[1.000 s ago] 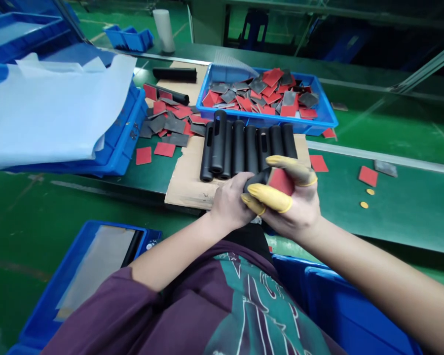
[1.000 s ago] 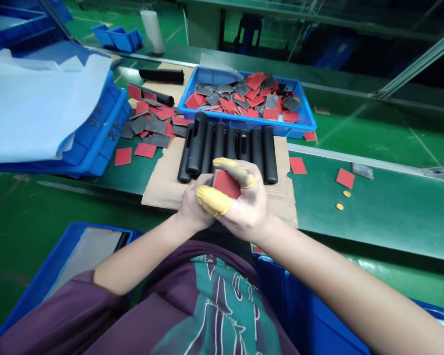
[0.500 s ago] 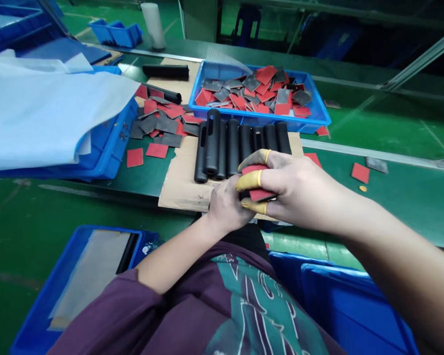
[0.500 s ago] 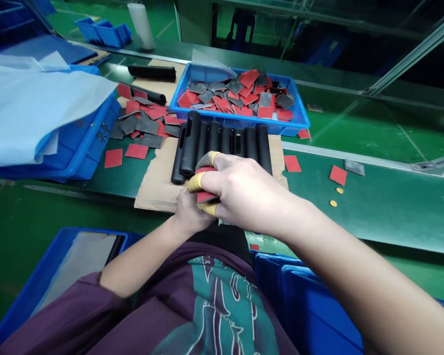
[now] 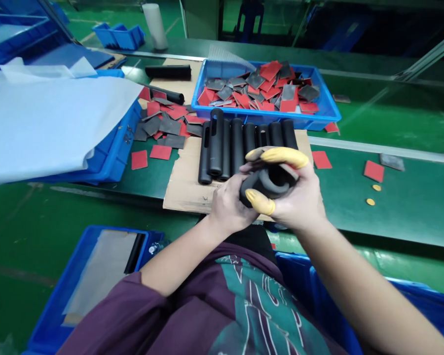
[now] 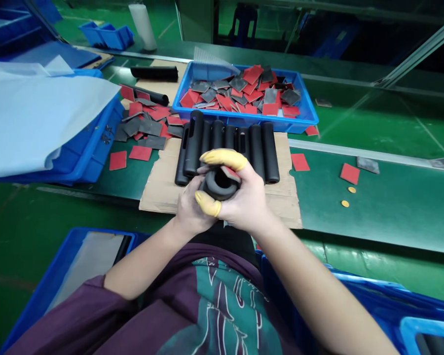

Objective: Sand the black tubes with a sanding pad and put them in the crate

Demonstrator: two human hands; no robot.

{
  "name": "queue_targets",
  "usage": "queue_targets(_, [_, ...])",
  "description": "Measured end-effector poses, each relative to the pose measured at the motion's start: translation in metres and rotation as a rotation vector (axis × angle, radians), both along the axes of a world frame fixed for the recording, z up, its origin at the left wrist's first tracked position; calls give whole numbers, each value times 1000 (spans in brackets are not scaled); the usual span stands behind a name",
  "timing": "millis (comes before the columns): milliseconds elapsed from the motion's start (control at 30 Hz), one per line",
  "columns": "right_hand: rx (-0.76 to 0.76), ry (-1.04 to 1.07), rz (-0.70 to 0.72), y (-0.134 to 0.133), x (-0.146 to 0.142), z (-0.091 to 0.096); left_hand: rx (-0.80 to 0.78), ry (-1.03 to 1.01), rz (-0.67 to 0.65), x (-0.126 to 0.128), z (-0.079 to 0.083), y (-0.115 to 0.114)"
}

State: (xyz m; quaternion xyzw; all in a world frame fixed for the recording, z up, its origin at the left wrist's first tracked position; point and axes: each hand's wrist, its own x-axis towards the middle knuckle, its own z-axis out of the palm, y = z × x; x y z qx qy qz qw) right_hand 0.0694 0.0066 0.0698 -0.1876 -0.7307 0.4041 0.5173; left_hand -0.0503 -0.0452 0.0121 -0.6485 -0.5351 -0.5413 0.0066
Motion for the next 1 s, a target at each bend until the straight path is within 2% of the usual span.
queue_targets(67, [58, 73, -118, -9, -5, -10, -54, 2, 19, 2, 1, 0])
queue_targets(133, [196, 55, -274, -15, -8, -16, -79, 0, 38, 5, 0, 1])
queue_targets(200, [371, -45, -429, -17, -7, -15, -106, 12, 62, 7, -2, 3])
queue_targets(267, [525, -183, -497, -17, -5, -8, -140, 33, 85, 8, -4, 5])
queue_targets(333, [604, -354, -480, -15, -2, 6, -149, 49, 113, 9, -4, 8])
queue_targets(400, [615, -584, -414, -10, 1, 24, -115, 61, 136, 9, -4, 10])
queue_targets(500, [544, -959, -228, 0, 2, 52, -106, 91, 107, 10, -1, 13])
queue_targets(567, [456, -1068, -99, 8, 4, 64, -161, 82, 59, 10, 1, 14])
queue_targets(667, [327, -971, 39, 20, 13, 69, -198, 35, -10, 10, 2, 14])
queue_targets(800, [66, -705, 195, 32, 29, 59, -91, 25, -71, 9, -1, 13])
queue_targets(900, [-81, -487, 158, 30, 31, 41, -59, -12, -98, 8, -2, 14])
queue_targets(1000, [-142, -144, 2, 18, 19, 15, -114, -49, -84, 8, 1, 15])
